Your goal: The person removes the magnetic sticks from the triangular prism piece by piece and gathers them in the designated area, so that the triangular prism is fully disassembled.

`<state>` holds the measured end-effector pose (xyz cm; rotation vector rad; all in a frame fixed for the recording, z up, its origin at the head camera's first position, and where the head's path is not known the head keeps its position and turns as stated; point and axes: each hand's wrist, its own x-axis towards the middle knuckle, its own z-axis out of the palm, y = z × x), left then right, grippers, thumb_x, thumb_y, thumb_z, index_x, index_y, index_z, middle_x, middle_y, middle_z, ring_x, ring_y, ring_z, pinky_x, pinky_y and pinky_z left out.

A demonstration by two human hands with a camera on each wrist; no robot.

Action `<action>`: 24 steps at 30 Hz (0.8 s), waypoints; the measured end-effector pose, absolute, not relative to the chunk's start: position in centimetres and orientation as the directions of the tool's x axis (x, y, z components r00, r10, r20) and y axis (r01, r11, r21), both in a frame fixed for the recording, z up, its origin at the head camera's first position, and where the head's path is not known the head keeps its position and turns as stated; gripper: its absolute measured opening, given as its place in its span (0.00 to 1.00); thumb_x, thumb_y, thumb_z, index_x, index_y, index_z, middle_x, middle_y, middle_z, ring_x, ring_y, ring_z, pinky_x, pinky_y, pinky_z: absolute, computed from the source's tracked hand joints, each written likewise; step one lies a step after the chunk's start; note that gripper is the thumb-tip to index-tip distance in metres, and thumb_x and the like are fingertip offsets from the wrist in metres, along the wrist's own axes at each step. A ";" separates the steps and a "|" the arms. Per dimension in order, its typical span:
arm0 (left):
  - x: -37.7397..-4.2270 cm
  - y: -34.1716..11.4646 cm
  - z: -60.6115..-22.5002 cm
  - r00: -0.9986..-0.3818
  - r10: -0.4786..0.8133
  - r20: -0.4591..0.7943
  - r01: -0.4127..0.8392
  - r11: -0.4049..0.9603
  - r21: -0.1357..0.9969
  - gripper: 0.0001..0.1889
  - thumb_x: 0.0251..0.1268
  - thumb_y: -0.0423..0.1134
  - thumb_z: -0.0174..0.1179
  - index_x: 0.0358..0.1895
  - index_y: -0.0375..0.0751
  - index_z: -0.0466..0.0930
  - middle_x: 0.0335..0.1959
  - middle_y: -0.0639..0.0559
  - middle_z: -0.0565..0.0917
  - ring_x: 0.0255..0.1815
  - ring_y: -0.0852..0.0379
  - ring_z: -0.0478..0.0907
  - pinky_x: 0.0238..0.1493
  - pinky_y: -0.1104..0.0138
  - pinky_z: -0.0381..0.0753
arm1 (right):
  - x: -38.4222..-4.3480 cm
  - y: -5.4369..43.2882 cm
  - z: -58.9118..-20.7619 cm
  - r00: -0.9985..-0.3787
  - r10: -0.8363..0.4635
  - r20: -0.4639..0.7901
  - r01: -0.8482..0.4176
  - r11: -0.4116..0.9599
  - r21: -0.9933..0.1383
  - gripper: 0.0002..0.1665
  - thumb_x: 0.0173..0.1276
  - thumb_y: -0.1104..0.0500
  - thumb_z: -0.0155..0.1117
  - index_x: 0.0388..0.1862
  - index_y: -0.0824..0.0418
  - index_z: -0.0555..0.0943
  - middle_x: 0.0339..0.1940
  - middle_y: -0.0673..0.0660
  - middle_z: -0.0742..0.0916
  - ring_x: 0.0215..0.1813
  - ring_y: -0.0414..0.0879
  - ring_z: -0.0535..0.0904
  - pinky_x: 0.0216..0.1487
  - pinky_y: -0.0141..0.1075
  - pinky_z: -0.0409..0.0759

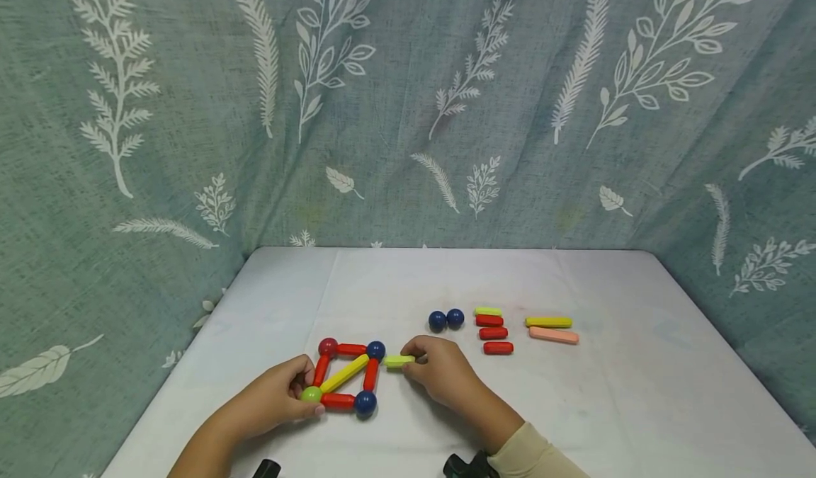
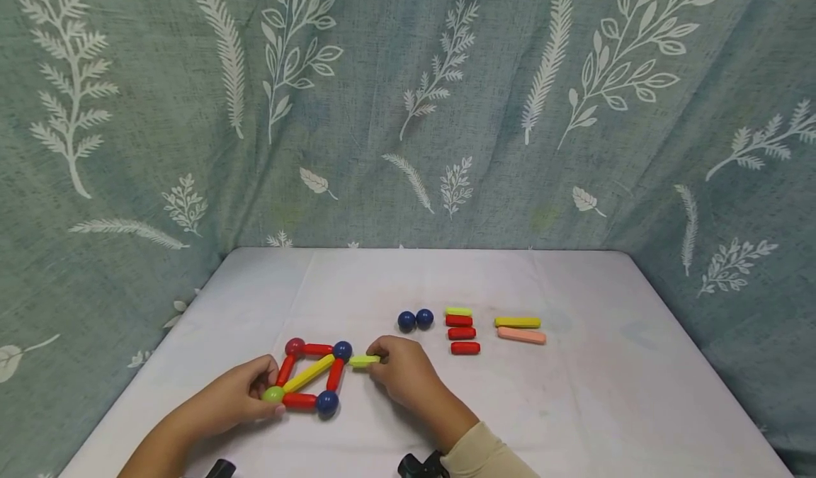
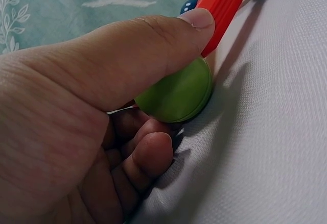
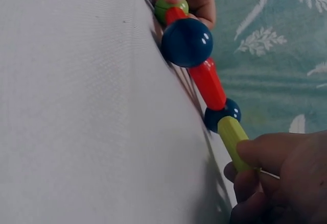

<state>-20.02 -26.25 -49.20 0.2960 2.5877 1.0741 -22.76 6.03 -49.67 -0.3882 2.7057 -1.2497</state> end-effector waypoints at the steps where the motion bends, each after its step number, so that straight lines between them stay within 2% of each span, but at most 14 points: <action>1: -20.0 -26.2 -49.2 -0.927 0.307 -0.217 0.064 0.698 0.713 0.30 0.49 0.51 0.84 0.43 0.44 0.71 0.32 0.50 0.74 0.34 0.54 0.72 0.30 0.67 0.73 | -22.8 6.2 -49.6 -0.957 -0.288 -0.014 -0.176 0.624 -0.762 0.09 0.68 0.57 0.75 0.45 0.46 0.88 0.42 0.40 0.88 0.45 0.41 0.80 0.52 0.43 0.81; 6: -20.0 -26.2 -49.2 -0.928 0.302 -0.220 0.064 0.707 0.704 0.30 0.48 0.51 0.84 0.42 0.44 0.71 0.31 0.50 0.74 0.34 0.53 0.72 0.30 0.67 0.74 | -22.7 7.1 -49.3 -0.955 -0.297 -0.001 -0.195 0.629 -0.753 0.08 0.70 0.55 0.73 0.47 0.47 0.88 0.42 0.40 0.88 0.44 0.41 0.80 0.49 0.40 0.80; 11: -20.0 -26.2 -49.2 -0.928 0.307 -0.210 0.074 0.706 0.704 0.30 0.48 0.50 0.84 0.42 0.44 0.71 0.31 0.50 0.74 0.34 0.54 0.72 0.30 0.67 0.73 | -22.6 8.0 -48.9 -0.954 -0.301 -0.012 -0.189 0.629 -0.754 0.08 0.71 0.54 0.73 0.48 0.45 0.88 0.45 0.42 0.88 0.42 0.42 0.79 0.40 0.35 0.81; 17: -20.1 -26.2 -49.1 -0.930 0.296 -0.218 0.062 0.711 0.700 0.30 0.48 0.51 0.84 0.42 0.44 0.71 0.32 0.50 0.74 0.35 0.54 0.72 0.30 0.67 0.74 | -22.3 9.3 -48.5 -0.966 -0.257 -0.031 -0.137 0.612 -0.779 0.10 0.70 0.55 0.75 0.47 0.41 0.89 0.49 0.45 0.87 0.41 0.44 0.79 0.35 0.34 0.82; 24: -20.1 -26.2 -49.3 -0.931 0.297 -0.215 0.065 0.711 0.700 0.30 0.48 0.51 0.84 0.42 0.44 0.71 0.32 0.50 0.74 0.35 0.54 0.72 0.31 0.66 0.74 | -21.9 11.3 -48.4 -0.975 -0.223 0.007 -0.148 0.622 -0.769 0.12 0.70 0.54 0.74 0.51 0.44 0.89 0.50 0.45 0.87 0.38 0.44 0.79 0.32 0.35 0.81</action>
